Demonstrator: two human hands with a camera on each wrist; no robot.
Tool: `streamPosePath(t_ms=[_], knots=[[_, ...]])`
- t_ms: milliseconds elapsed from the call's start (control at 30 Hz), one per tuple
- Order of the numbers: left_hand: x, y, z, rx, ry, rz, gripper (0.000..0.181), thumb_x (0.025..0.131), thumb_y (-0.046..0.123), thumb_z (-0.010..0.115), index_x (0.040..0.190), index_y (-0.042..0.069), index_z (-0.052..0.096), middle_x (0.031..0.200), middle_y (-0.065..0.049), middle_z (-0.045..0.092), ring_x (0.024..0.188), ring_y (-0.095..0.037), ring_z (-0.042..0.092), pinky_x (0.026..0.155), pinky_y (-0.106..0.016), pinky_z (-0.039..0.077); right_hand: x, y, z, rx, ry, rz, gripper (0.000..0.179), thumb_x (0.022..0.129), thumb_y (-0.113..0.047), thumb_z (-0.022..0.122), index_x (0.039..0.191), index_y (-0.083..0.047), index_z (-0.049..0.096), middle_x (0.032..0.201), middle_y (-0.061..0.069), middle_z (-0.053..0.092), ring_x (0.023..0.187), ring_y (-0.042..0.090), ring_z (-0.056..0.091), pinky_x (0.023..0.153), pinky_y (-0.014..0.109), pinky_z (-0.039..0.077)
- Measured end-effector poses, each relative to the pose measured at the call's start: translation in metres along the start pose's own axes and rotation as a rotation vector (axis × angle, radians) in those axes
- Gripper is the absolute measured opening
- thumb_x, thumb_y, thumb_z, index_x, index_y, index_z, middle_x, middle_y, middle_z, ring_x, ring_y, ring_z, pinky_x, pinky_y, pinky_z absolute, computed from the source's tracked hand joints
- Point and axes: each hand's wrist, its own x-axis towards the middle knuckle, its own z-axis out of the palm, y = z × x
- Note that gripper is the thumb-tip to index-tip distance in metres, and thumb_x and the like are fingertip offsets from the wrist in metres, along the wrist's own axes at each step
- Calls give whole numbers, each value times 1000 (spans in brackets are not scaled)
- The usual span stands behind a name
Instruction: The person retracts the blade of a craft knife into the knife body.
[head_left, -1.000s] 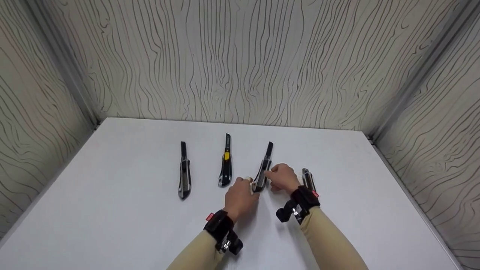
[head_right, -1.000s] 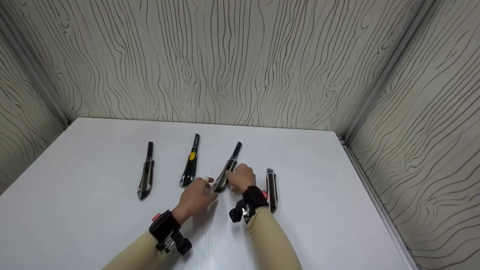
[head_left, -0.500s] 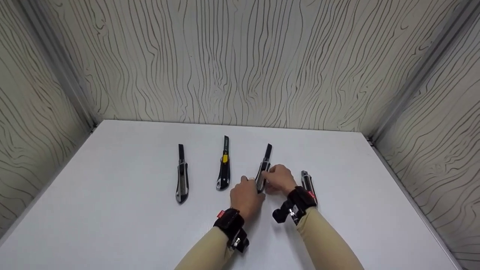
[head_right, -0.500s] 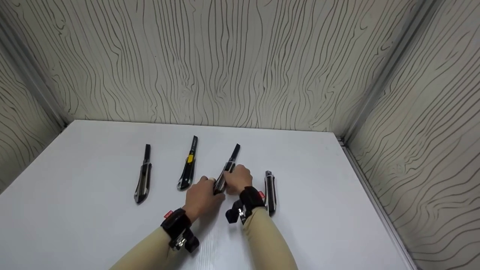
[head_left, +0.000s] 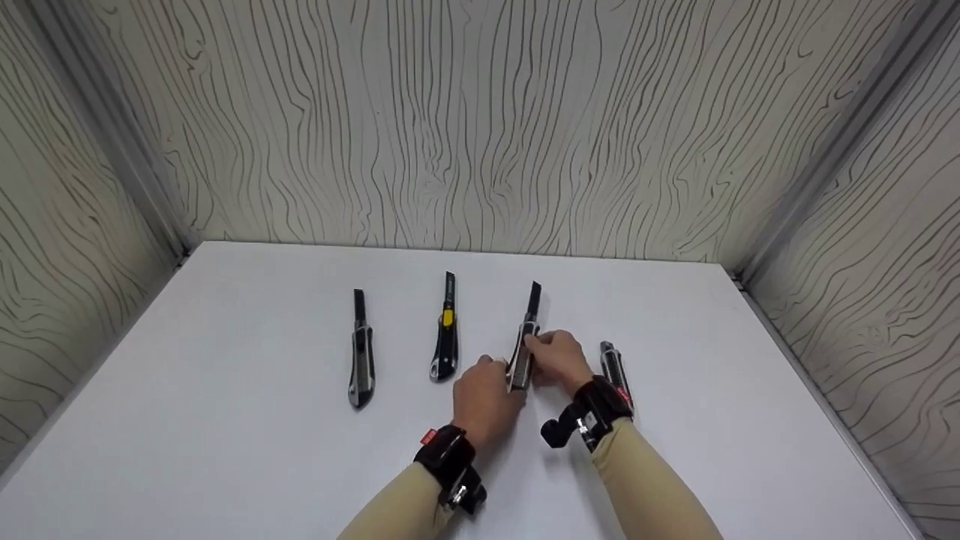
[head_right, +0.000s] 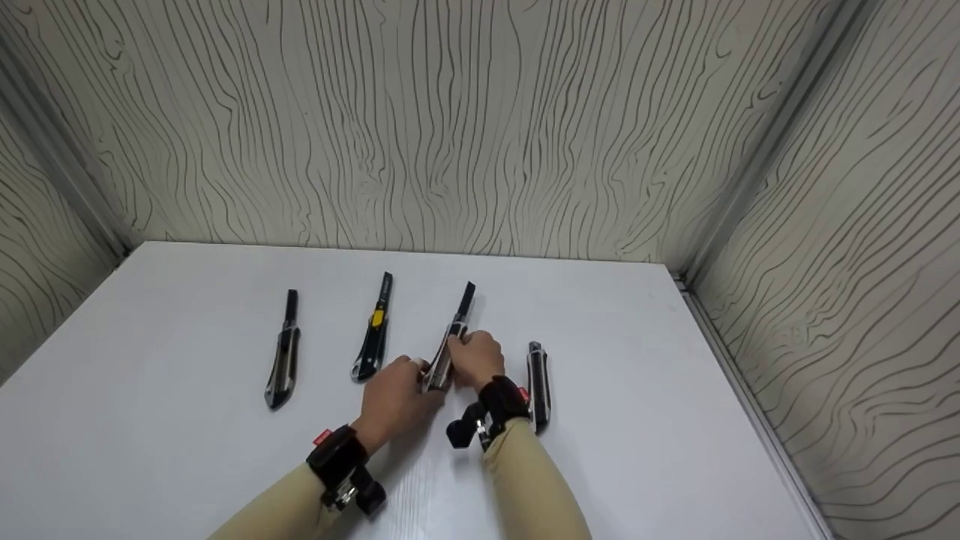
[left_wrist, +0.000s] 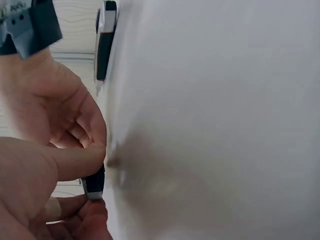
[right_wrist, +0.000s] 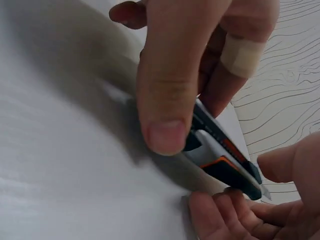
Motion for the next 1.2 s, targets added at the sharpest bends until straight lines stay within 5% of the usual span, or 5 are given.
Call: streamPosePath(t_ms=[200,467,633,933,1200], knots=[[-11,3,-7,-19,33,39,24,74,34,71,75,12,62,71,1,52,58,-12,46,49,-26,35,-3,0,0,152,-18,21,38,91,-38,51,96,-3,63,76,7,60,63,17,59,56,28,51],[-22,7,-10,-151,-79,-51,34,72,36,73,93,13,60,79,4,50,64,-11,47,54,-25,36,-6,5,1,312,-68,40,41,92,-40,51,101,-2,62,77,4,58,65,15,57,56,28,51],[-24,3,-13,-326,-161,-59,37,71,35,73,100,16,59,82,5,54,66,-9,47,57,-23,37,-11,8,-3,314,-57,-13,40,92,-38,51,105,-1,62,81,6,59,67,15,58,57,28,53],[-26,-5,-18,-760,-383,-98,29,93,25,49,112,6,59,84,-4,64,62,-20,63,50,-30,53,-28,6,-12,295,-100,-109,36,93,-34,51,108,-3,61,84,8,63,71,18,61,60,33,55],[-31,-8,-18,-920,-481,-130,25,93,19,50,111,3,57,87,-8,67,72,-24,67,58,-32,55,-45,-4,-13,298,-113,-148,35,94,-34,50,104,-2,60,82,6,61,71,17,58,60,34,54]])
